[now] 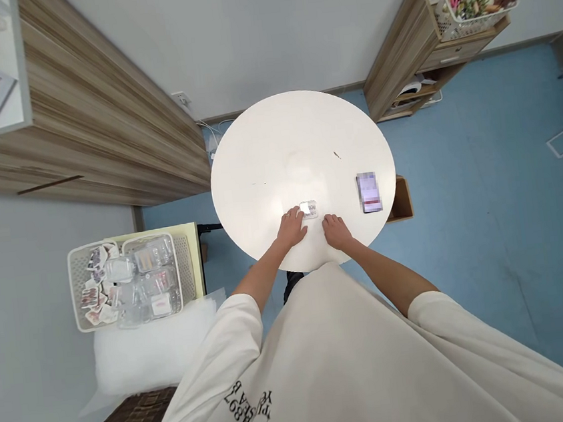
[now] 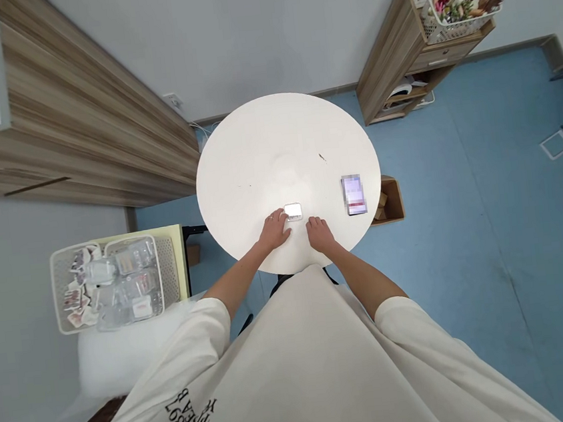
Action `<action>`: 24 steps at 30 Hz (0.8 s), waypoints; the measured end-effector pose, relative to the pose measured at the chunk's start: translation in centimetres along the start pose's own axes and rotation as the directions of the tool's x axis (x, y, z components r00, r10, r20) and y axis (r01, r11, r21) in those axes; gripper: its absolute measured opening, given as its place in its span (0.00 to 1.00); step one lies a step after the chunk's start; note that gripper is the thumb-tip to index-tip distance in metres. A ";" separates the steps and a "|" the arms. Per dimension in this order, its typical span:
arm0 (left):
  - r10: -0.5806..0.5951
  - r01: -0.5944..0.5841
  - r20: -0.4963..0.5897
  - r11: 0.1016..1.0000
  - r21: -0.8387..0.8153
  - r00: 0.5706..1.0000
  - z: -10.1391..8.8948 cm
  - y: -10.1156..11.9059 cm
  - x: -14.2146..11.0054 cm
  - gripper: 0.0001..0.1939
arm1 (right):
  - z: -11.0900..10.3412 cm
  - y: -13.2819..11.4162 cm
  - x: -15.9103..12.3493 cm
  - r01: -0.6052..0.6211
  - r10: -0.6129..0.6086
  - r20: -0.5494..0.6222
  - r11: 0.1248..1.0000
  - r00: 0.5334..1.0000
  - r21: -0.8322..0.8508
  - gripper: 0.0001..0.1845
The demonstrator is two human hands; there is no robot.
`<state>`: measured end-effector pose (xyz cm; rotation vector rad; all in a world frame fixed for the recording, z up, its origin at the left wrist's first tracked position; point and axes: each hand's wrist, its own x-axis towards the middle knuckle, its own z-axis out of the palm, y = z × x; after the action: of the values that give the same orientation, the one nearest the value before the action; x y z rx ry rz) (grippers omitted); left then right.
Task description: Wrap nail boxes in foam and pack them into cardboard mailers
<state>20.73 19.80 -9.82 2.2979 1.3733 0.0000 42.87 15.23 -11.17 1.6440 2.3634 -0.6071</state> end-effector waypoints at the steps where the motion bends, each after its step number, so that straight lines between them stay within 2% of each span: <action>1: 0.033 -0.033 0.019 0.999 0.012 0.999 0.1 0.1 -0.3 0.26 | -0.3 0.1 0.2 0.003 -0.003 0.007 1.000 1.000 0.012 0.17; 4: 0.121 -0.125 0.075 0.991 0.053 0.990 0.4 0.4 -0.6 0.36 | -1.4 0.6 0.8 0.009 -0.010 0.028 0.998 1.000 0.055 0.14; 7: 0.153 -0.164 0.111 0.981 0.102 0.982 0.5 0.7 0.0 0.35 | -2.4 0.9 1.3 -0.025 0.021 0.040 0.993 0.999 0.113 0.11; 10: 0.126 -0.138 0.093 0.980 0.143 0.988 0.4 0.8 0.9 0.23 | -3.2 1.1 1.4 -0.079 0.074 0.035 0.976 0.997 0.201 0.10; 13: 0.107 -0.117 0.073 0.982 0.148 0.992 0.0 0.9 1.6 0.15 | -3.8 1.4 1.3 -0.057 0.049 0.037 0.957 0.998 0.286 0.13; 16: 0.084 -0.094 0.083 0.988 0.120 0.993 -0.5 0.9 2.4 0.15 | -4.3 1.7 1.6 -0.035 0.019 0.057 0.956 0.998 0.290 0.24; 17: 0.073 -0.083 0.089 0.990 0.110 0.993 -0.7 0.9 2.7 0.16 | -4.4 1.7 1.8 -0.043 0.026 0.067 0.960 0.997 0.276 0.25; 21: 0.025 -0.035 0.133 0.997 0.073 0.991 -1.7 0.5 3.9 0.19 | -4.8 2.0 3.3 -0.122 0.102 0.098 0.966 0.990 0.228 0.14; 24: -0.016 0.013 0.047 0.997 0.070 0.999 -2.4 0.6 4.0 0.23 | -5.1 2.1 4.5 -0.174 0.157 0.100 0.963 0.983 0.207 0.14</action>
<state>22.64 23.78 -8.40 2.3294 1.3861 -0.1073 43.49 21.93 -8.77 1.8432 2.1376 -0.9056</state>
